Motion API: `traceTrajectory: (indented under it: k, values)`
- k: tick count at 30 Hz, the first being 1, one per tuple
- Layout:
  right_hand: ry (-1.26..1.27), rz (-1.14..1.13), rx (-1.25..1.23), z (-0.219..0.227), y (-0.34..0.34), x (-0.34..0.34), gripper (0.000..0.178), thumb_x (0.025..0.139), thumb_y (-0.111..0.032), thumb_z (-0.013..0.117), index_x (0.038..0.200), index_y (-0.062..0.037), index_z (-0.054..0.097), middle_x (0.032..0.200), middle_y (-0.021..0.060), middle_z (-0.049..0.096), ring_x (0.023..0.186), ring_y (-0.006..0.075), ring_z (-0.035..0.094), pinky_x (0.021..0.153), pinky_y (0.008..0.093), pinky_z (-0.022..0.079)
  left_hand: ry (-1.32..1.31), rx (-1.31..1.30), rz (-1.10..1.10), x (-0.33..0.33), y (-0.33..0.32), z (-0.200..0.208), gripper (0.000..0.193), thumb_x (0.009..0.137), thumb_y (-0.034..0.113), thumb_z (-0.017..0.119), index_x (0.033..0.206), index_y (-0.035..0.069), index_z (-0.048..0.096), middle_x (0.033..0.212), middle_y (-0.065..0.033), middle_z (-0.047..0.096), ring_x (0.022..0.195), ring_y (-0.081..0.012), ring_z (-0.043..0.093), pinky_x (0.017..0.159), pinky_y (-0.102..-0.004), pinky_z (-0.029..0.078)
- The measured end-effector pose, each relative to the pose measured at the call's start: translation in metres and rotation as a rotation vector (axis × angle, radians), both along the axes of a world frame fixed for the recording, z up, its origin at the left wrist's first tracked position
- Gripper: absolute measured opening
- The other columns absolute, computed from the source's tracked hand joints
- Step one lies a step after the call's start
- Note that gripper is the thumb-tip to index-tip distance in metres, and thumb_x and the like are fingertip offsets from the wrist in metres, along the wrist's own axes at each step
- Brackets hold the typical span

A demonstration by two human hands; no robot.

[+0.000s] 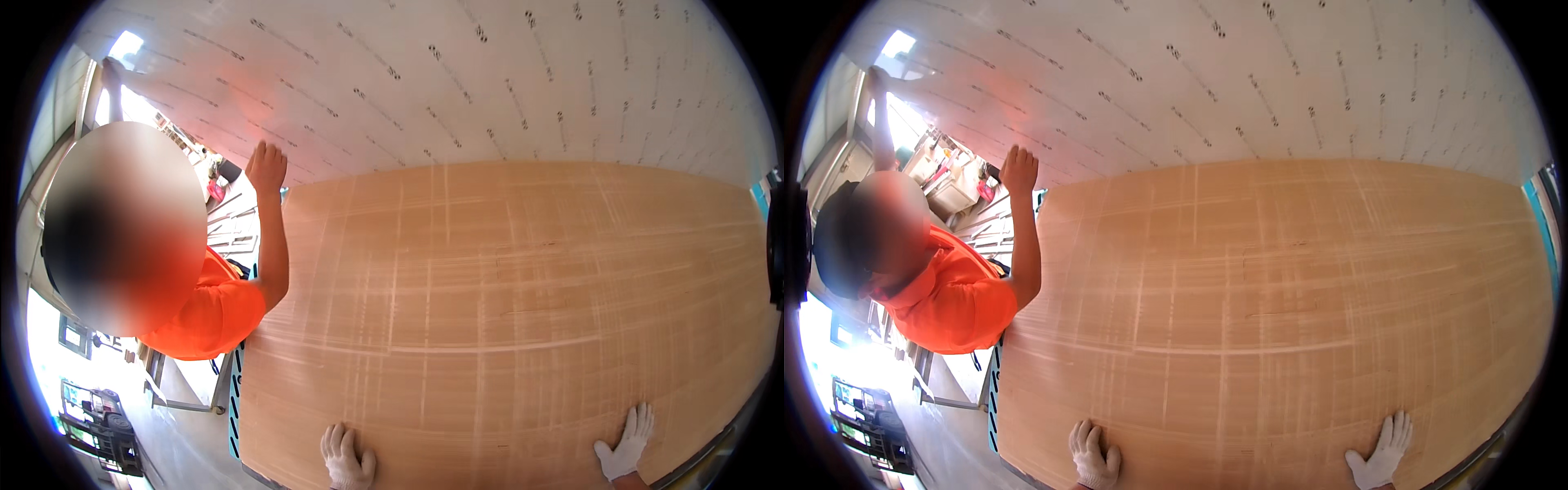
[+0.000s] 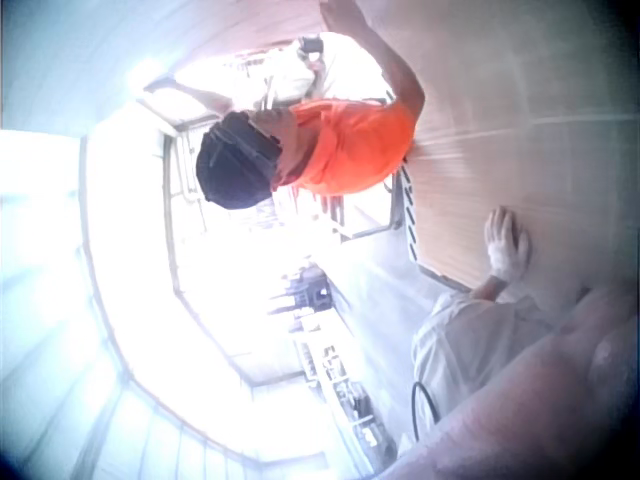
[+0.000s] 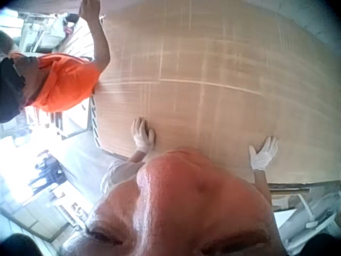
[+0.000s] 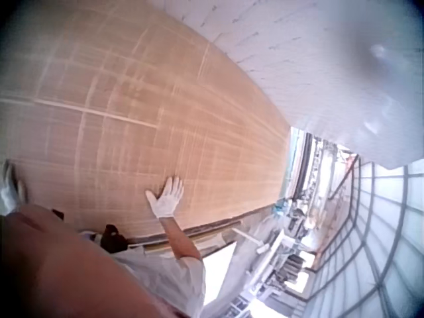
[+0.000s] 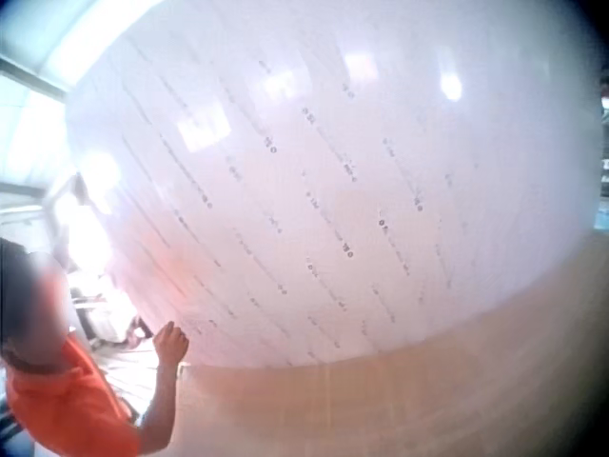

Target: The person and a colleague lift, position, and align large white panels on a workbench. They adjust the panels' placement and orientation, ensuring they are properly aligned on the surface.

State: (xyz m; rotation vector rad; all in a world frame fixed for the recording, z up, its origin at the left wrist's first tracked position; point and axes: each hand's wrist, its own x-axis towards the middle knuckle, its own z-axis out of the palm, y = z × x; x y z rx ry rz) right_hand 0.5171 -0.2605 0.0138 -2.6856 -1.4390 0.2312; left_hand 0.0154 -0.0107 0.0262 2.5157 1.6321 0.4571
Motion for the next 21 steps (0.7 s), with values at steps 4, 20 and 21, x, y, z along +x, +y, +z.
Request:
traceTrajectory:
  k: [4,20,21]
  values:
    - [0.053,-0.028,0.066,-0.009,-0.002,-0.001,0.106,0.075,-0.053,0.075,0.151,0.0097,0.035,0.16,0.0357,0.029,0.15,0.0533,0.023,0.124,0.0635,0.012,-0.016,0.016,0.012,-0.006,0.0,-0.003,0.052,0.084,0.019,0.072,0.128,-0.002,0.056,0.14,-0.0282,0.053,0.134,-0.0499,0.046,0.113,-0.0619,0.035]
    - [0.009,-0.18,0.103,-0.004,0.011,-0.035,0.1,0.085,-0.07,0.064,0.151,0.0032,0.046,0.163,0.0275,0.035,0.152,0.043,0.029,0.126,0.0553,0.016,-0.06,0.197,0.068,-0.02,0.022,-0.066,0.046,0.09,0.037,0.065,0.121,0.005,0.065,0.134,-0.018,0.06,0.136,-0.0415,0.046,0.117,-0.0546,0.032]
    - [0.041,-0.2,0.04,0.007,0.01,-0.055,0.1,0.086,-0.07,0.063,0.152,0.0028,0.046,0.163,0.0269,0.035,0.152,0.0429,0.029,0.126,0.055,0.016,-0.045,0.036,0.053,-0.018,0.02,-0.052,0.047,0.09,0.039,0.064,0.122,0.005,0.064,0.134,-0.0178,0.059,0.137,-0.0416,0.045,0.117,-0.0545,0.032]
